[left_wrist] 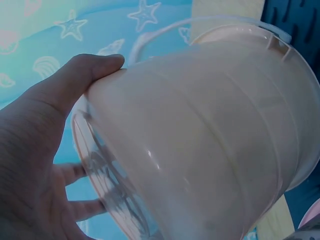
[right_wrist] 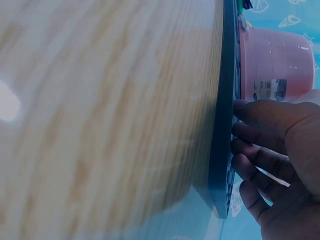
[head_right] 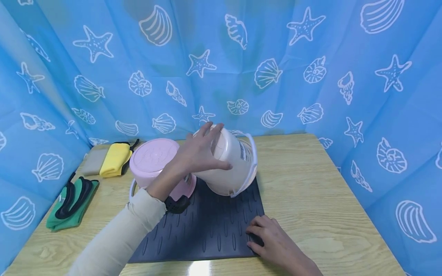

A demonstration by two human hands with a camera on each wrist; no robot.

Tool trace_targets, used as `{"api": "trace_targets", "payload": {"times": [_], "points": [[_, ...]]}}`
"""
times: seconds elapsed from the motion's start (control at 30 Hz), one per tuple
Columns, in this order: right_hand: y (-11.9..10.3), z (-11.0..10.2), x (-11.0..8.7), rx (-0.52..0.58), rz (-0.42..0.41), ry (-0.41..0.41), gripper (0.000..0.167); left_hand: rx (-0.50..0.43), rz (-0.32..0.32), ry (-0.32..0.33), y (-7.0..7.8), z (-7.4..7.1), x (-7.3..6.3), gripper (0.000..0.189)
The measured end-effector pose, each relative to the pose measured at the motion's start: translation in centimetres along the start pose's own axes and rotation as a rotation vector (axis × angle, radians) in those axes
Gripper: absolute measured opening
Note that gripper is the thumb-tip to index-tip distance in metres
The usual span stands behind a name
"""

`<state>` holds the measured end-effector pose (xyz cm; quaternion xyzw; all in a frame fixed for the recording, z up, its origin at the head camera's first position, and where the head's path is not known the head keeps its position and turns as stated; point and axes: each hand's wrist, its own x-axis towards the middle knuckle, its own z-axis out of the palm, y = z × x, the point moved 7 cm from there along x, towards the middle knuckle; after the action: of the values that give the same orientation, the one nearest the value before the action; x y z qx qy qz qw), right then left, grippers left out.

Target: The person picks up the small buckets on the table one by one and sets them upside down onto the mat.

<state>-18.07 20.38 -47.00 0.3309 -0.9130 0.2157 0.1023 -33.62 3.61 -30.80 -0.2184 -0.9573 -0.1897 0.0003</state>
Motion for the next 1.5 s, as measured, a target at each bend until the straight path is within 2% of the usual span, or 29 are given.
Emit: {"api": "trace_targets", "payload": {"times": [0.17, 0.4, 1.03, 1.17, 1.5], "points": [[-0.1, 0.1, -0.1, -0.009, -0.002, 0.004, 0.021, 0.045, -0.044, -0.038, -0.2, 0.8, 0.6, 0.114], [0.1, 0.3, -0.1, -0.021, 0.027, -0.006, 0.022, 0.109, -0.054, -0.045, 0.0, 0.6, 0.9, 0.115], [0.0, 0.1, 0.0, -0.034, -0.004, 0.027, 0.023, 0.144, -0.138, -0.132, -0.2, 1.5, 1.5, 0.115], [-0.2, 0.0, 0.0, -0.036, -0.026, 0.047, 0.023, 0.153, -0.141, -0.139, -0.3, 1.6, 1.5, 0.115], [-0.4, -0.1, 0.0, -0.039, -0.022, 0.050, 0.024, 0.224, -0.135, -0.143, 0.3, 2.1, 2.0, 0.113]]}}
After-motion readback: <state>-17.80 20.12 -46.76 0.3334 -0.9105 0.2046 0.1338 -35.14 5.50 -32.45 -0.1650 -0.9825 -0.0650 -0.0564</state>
